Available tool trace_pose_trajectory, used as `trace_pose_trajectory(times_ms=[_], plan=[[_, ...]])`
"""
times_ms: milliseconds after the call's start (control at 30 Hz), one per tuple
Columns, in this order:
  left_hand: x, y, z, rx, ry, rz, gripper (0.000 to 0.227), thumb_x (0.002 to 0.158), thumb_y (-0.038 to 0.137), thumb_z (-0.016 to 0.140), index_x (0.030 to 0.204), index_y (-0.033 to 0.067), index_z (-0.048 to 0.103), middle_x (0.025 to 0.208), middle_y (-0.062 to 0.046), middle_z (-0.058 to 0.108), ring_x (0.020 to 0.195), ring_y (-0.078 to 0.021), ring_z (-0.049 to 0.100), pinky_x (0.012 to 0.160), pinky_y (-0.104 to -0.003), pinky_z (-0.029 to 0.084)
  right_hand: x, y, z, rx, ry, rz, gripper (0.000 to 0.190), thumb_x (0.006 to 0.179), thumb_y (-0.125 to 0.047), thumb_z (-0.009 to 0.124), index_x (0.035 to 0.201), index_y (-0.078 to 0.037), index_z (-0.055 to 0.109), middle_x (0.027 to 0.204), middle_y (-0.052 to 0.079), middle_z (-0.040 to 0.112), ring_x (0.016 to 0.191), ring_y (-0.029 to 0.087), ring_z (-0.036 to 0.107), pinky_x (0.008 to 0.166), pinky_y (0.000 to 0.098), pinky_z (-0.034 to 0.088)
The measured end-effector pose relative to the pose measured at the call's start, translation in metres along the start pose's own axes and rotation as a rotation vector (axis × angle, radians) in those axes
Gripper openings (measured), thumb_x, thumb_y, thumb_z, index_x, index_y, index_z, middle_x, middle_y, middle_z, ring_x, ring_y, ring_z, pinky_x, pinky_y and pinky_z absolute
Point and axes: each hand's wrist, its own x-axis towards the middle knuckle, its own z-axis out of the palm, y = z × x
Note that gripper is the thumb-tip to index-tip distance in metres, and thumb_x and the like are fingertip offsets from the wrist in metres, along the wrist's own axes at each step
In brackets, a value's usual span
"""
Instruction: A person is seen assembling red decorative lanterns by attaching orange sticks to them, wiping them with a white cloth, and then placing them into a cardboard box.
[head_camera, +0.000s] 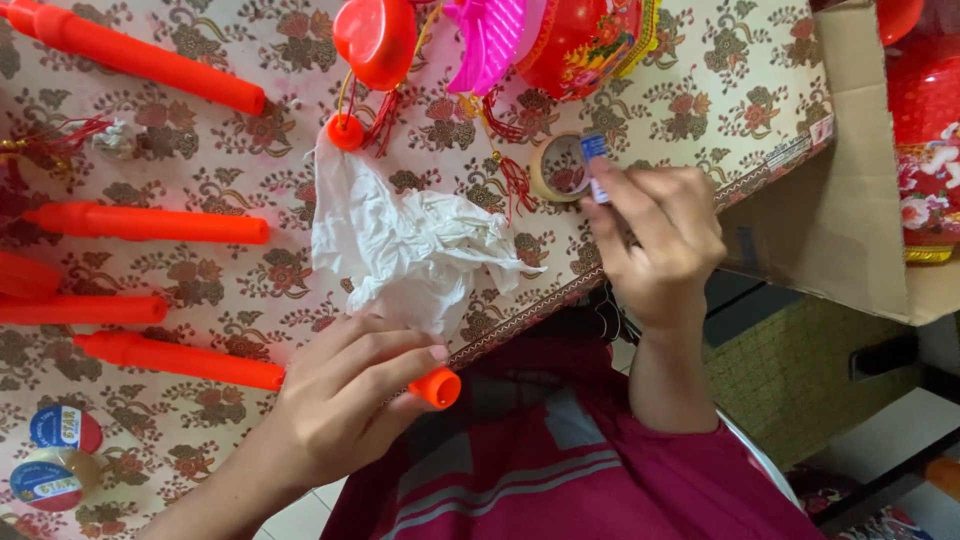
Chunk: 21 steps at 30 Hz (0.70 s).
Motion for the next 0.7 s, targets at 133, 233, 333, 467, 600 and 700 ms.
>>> trace_pose_trajectory(times_ms=[133,233,333,467,600,700], plan=[[-0.001,-0.003,0.003,0.064,0.018,-0.017,0.023,0.099,0.019,0.065,0.113,0.0013,0.067,0.1,-0.013,0.073,0.082,-0.027,0.069,0.071,-0.035,0.055,0.0,-0.015,0.004,0.107,0.247,0.032,0.023,0.105,-0.01,0.064,0.107,0.012,0.071,0.09,0.024,0.068,0.078,0.036,0.063,0.07,0.0454,0.053],[-0.003,-0.004,0.003,0.078,0.006,-0.046,0.028,0.097,0.023,0.071,0.115,0.0016,0.067,0.097,-0.012,0.07,0.078,-0.027,0.065,0.069,-0.036,0.053,-0.018,-0.025,0.016,0.576,0.569,0.065,0.024,0.099,-0.024,0.07,0.093,-0.001,0.067,0.072,0.008,0.064,0.058,0.02,0.062,0.055,0.0342,0.056],[-0.002,-0.004,0.003,0.064,0.003,-0.04,0.026,0.097,0.019,0.071,0.114,-0.0009,0.067,0.096,-0.013,0.07,0.08,-0.0268,0.065,0.073,-0.036,0.055,-0.008,-0.056,0.013,1.129,0.441,0.432,0.042,0.107,-0.052,0.052,0.097,-0.012,0.047,0.087,0.022,0.064,0.061,0.026,0.069,0.042,0.0242,0.05],[-0.005,-0.003,0.003,0.086,-0.024,-0.061,0.024,0.099,0.022,0.068,0.115,0.0033,0.068,0.1,-0.011,0.071,0.08,-0.0266,0.063,0.071,-0.036,0.051,-0.005,-0.073,0.008,1.957,0.112,0.531,0.037,0.109,-0.04,0.054,0.104,-0.005,0.043,0.093,0.033,0.059,0.071,0.04,0.065,0.054,0.0422,0.056],[-0.003,-0.003,0.002,0.11,-0.012,-0.045,0.022,0.1,0.021,0.068,0.115,0.0049,0.069,0.099,-0.011,0.071,0.082,-0.0265,0.064,0.071,-0.035,0.05,-0.016,-0.076,0.007,1.888,0.014,0.494,0.037,0.102,-0.031,0.074,0.103,0.001,0.056,0.063,0.016,0.057,0.04,0.016,0.048,0.041,0.0256,0.044],[-0.004,-0.003,0.004,0.114,-0.016,-0.05,0.022,0.1,0.021,0.071,0.115,0.0052,0.069,0.099,-0.01,0.071,0.08,-0.0254,0.063,0.069,-0.034,0.049,-0.018,-0.08,-0.003,1.059,-0.156,0.314,0.033,0.101,-0.033,0.06,0.112,-0.004,0.071,0.086,0.008,0.065,0.07,0.015,0.062,0.063,0.0254,0.051]])
